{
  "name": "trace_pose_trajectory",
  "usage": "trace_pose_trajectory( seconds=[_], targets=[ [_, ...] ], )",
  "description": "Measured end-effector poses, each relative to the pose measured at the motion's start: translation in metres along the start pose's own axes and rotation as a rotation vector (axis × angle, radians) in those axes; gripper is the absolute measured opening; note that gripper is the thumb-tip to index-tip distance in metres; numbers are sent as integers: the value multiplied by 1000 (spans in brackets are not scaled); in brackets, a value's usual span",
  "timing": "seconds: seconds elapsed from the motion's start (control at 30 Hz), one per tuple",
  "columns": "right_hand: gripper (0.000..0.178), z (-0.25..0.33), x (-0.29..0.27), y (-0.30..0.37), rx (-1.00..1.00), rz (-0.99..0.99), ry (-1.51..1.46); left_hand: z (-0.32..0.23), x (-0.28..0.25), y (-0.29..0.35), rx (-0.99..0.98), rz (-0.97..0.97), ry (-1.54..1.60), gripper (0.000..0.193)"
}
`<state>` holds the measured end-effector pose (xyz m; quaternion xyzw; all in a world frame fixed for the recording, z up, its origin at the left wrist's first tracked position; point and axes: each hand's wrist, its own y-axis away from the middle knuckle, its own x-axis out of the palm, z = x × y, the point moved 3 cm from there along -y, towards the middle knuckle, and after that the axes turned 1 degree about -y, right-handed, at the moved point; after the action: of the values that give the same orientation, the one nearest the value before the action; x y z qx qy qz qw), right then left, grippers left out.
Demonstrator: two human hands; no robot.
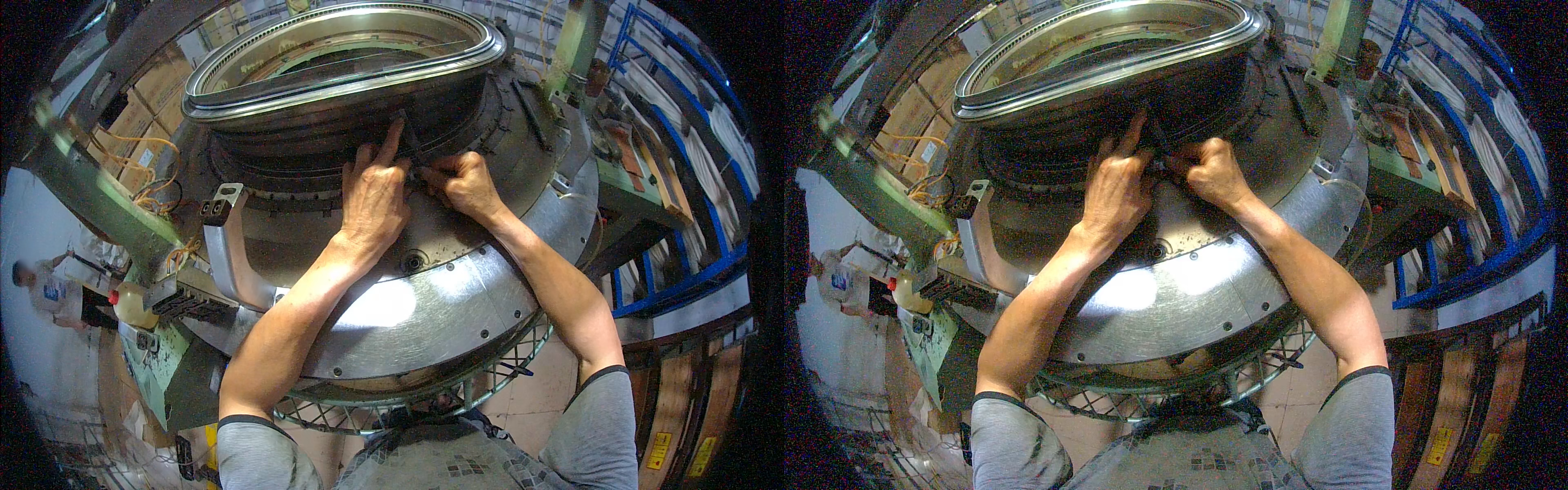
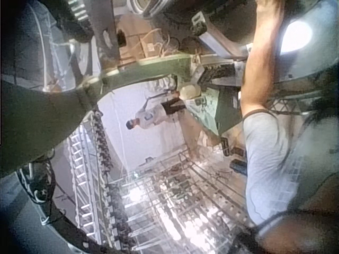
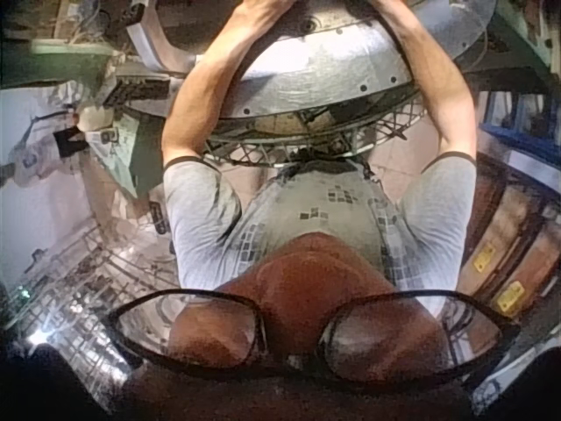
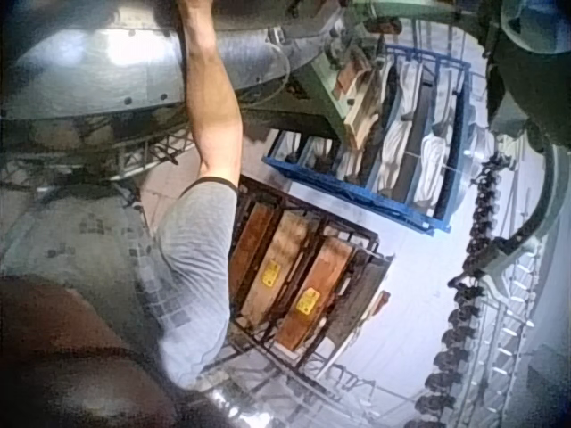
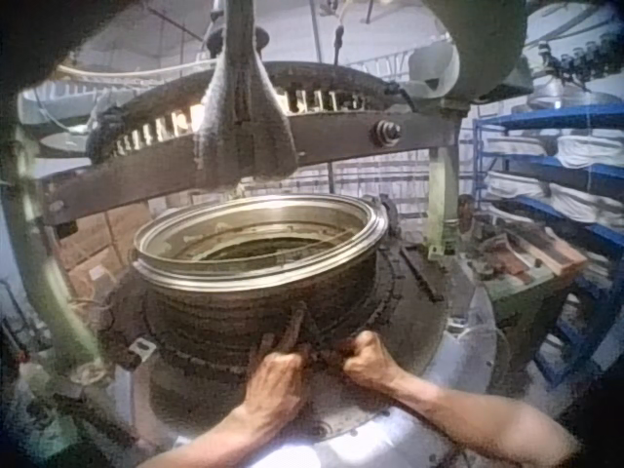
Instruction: The person repeatedly picks up small metal strips from a wooden tray and inserts them into slots around the rim of a large circular metal assembly. The person handles the strips one at a time, aligning and pressing them into place.
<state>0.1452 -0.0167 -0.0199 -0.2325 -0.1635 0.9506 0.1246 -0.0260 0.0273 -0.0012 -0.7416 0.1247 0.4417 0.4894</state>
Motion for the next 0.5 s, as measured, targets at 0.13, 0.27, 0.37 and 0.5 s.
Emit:
trace_pose_trajectory(
  seconds=[0.13,0.27,0.37,0.5],
  targets=[
    [24,-3,0,-2,-25,4,19,-1,-2,0,25,-30,-13,34],
    [23,-5,0,-3,-22,8,79,0,-1,0,18,-24,9,35],
    [22,-3,-1,-2,-65,-13,59,0,0,0,25,-30,8,37],
    [22,1,1,-1,-168,-40,30,0,-1,0,23,-17,-1,38]
  ],
)
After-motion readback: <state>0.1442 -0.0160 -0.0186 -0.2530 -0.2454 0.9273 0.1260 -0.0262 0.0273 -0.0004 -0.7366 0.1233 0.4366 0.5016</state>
